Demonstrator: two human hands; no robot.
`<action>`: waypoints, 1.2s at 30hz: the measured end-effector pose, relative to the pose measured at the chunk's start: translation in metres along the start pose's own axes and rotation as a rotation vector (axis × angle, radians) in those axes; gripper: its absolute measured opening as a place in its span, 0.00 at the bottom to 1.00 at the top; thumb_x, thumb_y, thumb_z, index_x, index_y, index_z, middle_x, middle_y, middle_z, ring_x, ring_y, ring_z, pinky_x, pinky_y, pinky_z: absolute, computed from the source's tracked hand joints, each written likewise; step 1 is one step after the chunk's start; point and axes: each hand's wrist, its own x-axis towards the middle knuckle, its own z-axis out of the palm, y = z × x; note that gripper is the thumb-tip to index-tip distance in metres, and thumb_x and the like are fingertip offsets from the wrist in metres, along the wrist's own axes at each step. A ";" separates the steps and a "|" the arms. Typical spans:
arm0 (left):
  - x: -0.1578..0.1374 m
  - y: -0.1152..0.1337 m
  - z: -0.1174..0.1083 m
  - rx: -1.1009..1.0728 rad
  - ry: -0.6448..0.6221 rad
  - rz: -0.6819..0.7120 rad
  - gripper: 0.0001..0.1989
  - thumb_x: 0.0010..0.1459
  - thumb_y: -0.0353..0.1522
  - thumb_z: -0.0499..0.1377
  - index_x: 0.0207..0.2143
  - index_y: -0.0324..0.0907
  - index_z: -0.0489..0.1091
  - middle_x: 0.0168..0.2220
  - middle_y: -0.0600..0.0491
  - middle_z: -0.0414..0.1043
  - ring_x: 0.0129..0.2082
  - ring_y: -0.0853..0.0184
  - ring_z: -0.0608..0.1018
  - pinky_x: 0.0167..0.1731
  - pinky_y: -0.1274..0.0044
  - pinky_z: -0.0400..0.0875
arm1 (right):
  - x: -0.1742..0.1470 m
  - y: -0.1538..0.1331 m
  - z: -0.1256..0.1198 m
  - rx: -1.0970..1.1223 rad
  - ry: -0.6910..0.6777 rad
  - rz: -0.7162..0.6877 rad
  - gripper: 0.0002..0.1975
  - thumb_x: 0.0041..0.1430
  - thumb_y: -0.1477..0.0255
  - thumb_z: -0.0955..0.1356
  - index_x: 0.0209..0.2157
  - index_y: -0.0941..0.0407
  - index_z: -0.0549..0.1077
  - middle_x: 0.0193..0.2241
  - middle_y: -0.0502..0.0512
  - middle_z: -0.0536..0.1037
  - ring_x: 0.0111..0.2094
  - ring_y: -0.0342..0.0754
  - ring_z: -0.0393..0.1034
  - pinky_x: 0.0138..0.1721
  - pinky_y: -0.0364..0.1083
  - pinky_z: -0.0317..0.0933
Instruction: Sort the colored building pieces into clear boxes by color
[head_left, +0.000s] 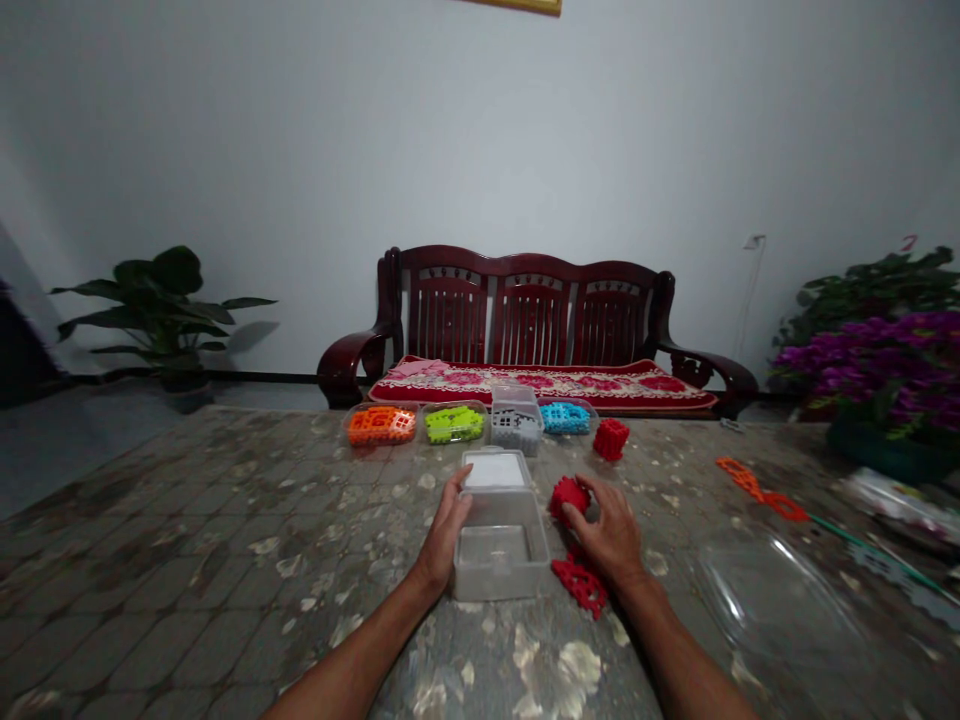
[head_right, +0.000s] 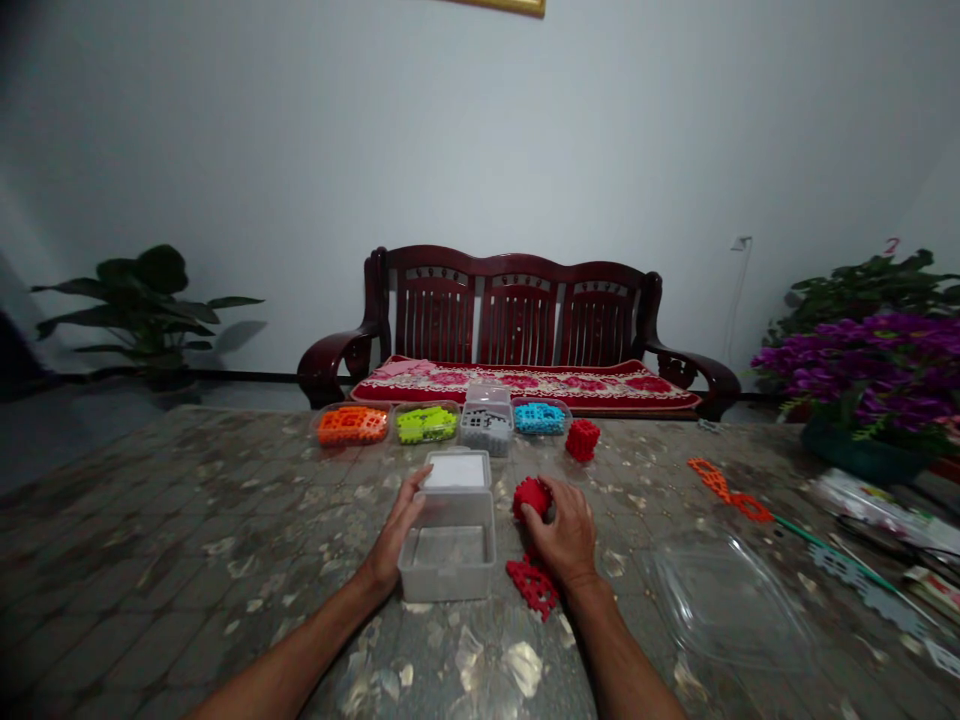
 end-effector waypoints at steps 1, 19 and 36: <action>0.000 0.000 0.001 0.000 0.000 0.002 0.34 0.55 0.50 0.63 0.60 0.46 0.63 0.61 0.47 0.67 0.59 0.52 0.71 0.56 0.67 0.65 | 0.000 0.000 0.000 0.012 0.005 0.012 0.23 0.54 0.57 0.69 0.49 0.53 0.76 0.47 0.59 0.80 0.50 0.59 0.70 0.53 0.58 0.62; -0.002 0.006 0.001 0.029 -0.046 0.053 0.30 0.58 0.49 0.61 0.59 0.46 0.65 0.62 0.47 0.66 0.61 0.52 0.68 0.59 0.67 0.62 | -0.002 0.007 0.005 0.282 0.016 0.162 0.29 0.53 0.57 0.69 0.54 0.55 0.71 0.51 0.62 0.78 0.52 0.58 0.72 0.56 0.59 0.63; -0.002 0.001 0.000 0.028 -0.049 0.057 0.30 0.60 0.49 0.60 0.60 0.46 0.64 0.62 0.47 0.66 0.63 0.52 0.67 0.60 0.66 0.62 | 0.006 -0.054 -0.029 0.341 -0.075 -0.031 0.23 0.51 0.60 0.73 0.49 0.49 0.77 0.47 0.59 0.77 0.50 0.58 0.71 0.53 0.56 0.65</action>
